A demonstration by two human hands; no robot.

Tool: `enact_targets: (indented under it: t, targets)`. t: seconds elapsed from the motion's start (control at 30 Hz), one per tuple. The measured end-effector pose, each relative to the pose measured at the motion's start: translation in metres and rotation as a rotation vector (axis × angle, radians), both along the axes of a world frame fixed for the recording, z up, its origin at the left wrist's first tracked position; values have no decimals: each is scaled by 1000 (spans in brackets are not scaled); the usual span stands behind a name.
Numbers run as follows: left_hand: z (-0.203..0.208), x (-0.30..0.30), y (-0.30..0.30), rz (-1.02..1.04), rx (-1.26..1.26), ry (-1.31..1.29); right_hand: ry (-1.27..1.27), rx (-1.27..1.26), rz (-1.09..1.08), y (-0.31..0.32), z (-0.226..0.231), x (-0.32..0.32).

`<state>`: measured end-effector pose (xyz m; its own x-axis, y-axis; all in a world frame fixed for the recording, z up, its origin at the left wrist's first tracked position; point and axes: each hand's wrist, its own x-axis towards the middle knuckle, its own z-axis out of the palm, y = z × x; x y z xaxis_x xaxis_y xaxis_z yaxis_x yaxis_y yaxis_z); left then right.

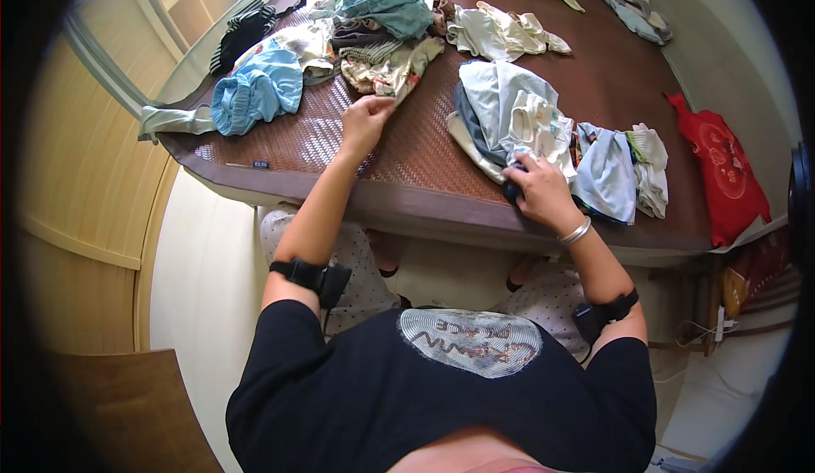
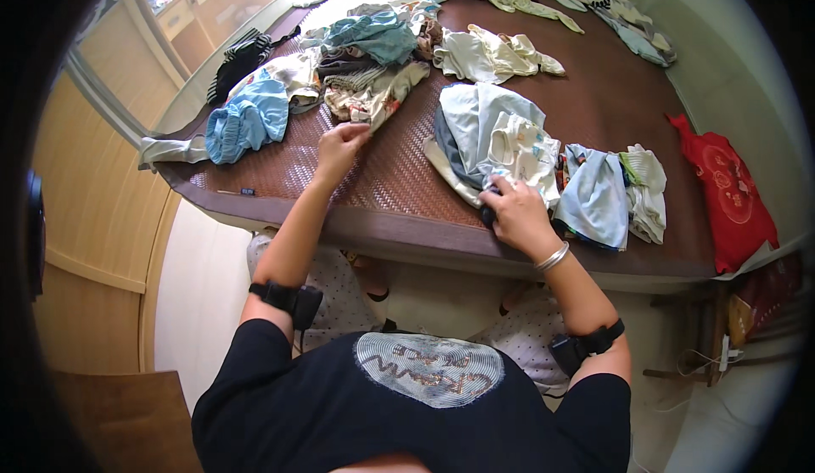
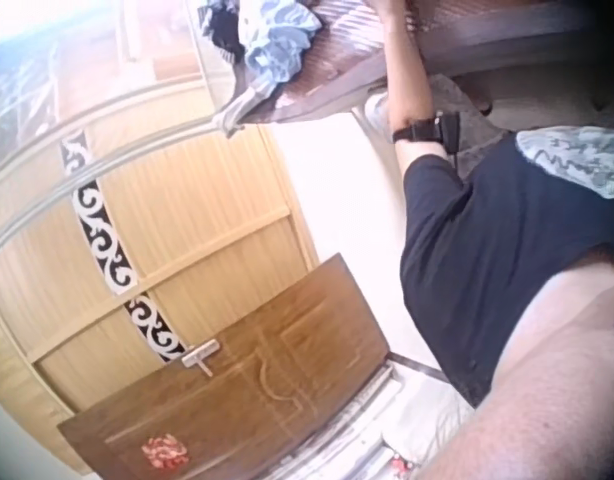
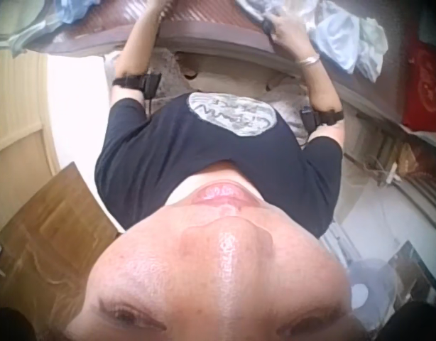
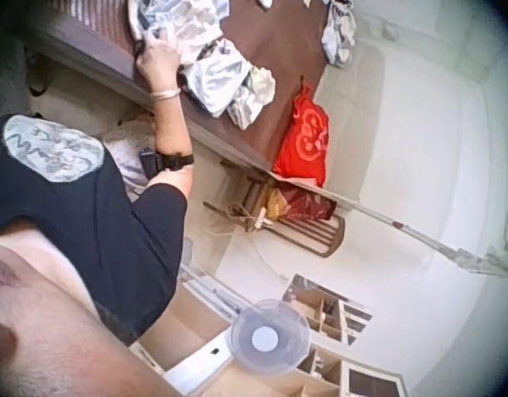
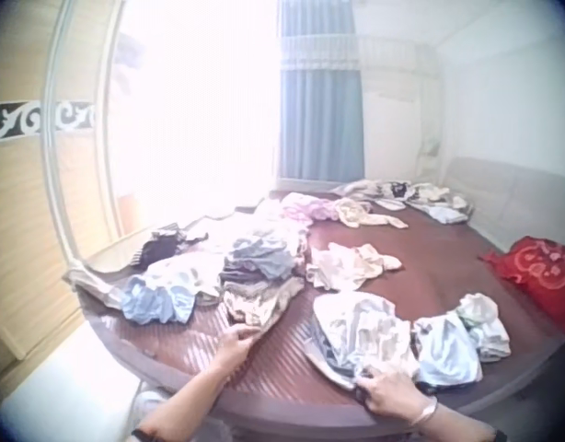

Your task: Folding several pieces of children's clothing on a bed.

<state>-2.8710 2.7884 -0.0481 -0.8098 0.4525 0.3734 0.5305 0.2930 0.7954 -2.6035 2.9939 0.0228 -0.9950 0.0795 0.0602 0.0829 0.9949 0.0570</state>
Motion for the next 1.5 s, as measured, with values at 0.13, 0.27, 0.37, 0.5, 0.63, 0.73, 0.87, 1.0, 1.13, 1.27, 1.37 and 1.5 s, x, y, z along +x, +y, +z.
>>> enact_targets:
  t: [0.13,0.27,0.37,0.5,0.63,0.73,0.87,1.0,1.13,1.27,1.37,1.5]
  targets:
    - [14,79,-21,-187,403,-395,302,71,223,-45,12,12]
    - [22,86,-22,-61,27,96,379,-395,346,-80,-10,-23]
    - [19,41,-7,81,-361,604,307,-500,273,-96,-33,-44]
    - [14,23,-1,-15,-596,609,356,-453,259,-97,-43,-49]
    - [22,82,-10,-576,-265,442,577,-211,228,-91,-28,-41]
    - [37,124,-35,-426,-33,431,552,-363,250,-92,-10,-35]
    - [71,154,-57,-264,-109,551,671,-641,359,-93,32,-20]
    - [128,155,-95,-406,-28,-193,731,-741,356,-87,82,8]
    - [143,179,-94,-544,499,-638,-18,-1166,400,-98,98,34]
    - [138,214,-93,-848,333,-678,-336,-1954,56,-117,79,36]
    - [141,214,-99,-1281,419,-865,-344,-1658,243,-94,76,16]
    - [137,184,-94,-739,407,-694,-89,-1209,-19,-29,112,-36]
